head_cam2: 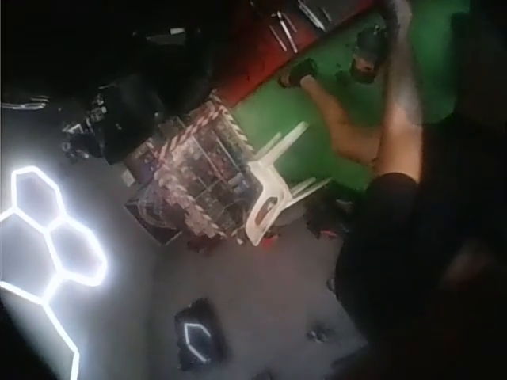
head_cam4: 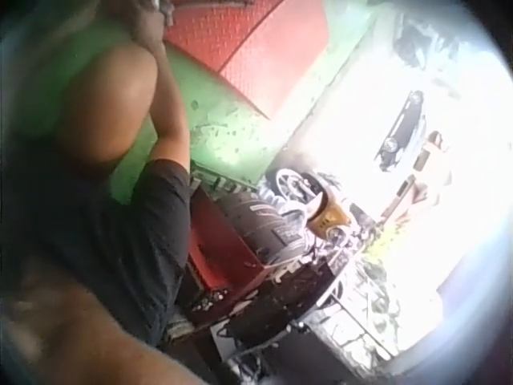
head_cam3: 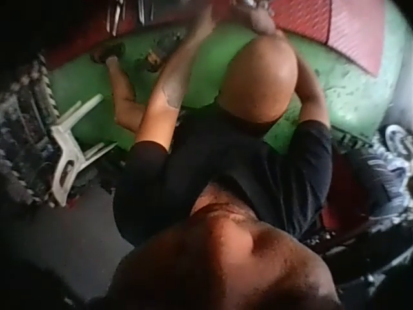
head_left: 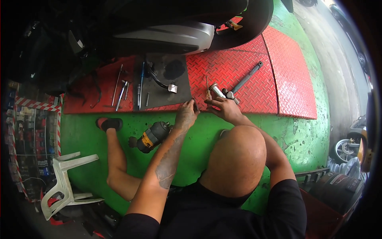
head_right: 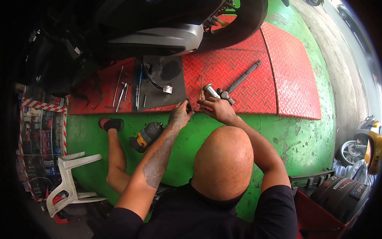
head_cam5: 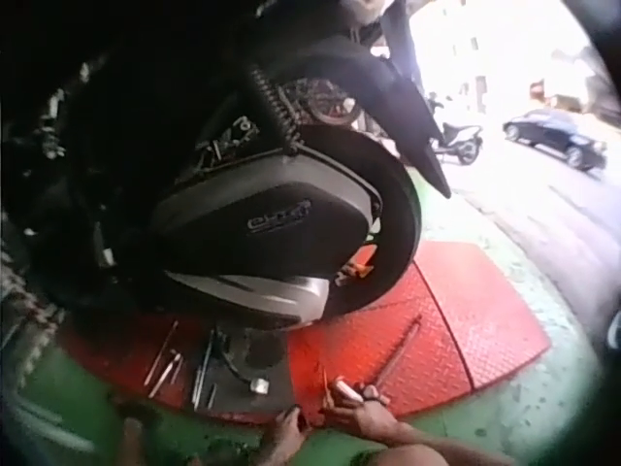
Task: Repairing or adjusting components on a motorcycle in a service bay.
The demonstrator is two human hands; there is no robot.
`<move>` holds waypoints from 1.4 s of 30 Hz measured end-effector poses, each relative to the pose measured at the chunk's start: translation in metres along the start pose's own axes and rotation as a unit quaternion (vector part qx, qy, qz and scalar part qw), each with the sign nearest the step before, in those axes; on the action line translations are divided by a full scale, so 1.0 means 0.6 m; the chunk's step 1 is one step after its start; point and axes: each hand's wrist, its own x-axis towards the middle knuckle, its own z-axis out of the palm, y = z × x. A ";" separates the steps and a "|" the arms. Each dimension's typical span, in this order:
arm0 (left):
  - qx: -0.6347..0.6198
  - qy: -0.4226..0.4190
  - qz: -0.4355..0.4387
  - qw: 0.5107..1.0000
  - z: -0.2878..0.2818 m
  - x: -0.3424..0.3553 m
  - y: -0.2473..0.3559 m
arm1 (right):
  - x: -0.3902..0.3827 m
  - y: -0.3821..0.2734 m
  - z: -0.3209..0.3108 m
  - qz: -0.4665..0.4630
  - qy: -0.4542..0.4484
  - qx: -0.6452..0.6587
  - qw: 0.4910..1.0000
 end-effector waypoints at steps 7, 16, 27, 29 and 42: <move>-0.163 0.022 -0.104 0.981 -0.038 0.017 0.038 | 0.010 -0.056 -0.121 -0.130 0.046 0.014 0.990; -0.485 0.043 -0.090 0.869 -0.212 -0.032 0.146 | 0.115 -0.145 -0.180 -0.345 -0.034 0.005 0.938; -0.272 0.072 -0.024 0.959 -0.277 -0.018 0.157 | 0.257 -0.146 -0.129 0.165 -0.024 0.492 0.854; -0.247 0.078 -0.008 0.966 -0.287 -0.007 0.157 | 0.264 -0.147 -0.119 0.195 0.001 0.524 0.829; -0.038 0.023 -0.047 0.998 -0.344 0.009 0.185 | 0.274 -0.158 -0.102 0.211 0.033 0.601 0.770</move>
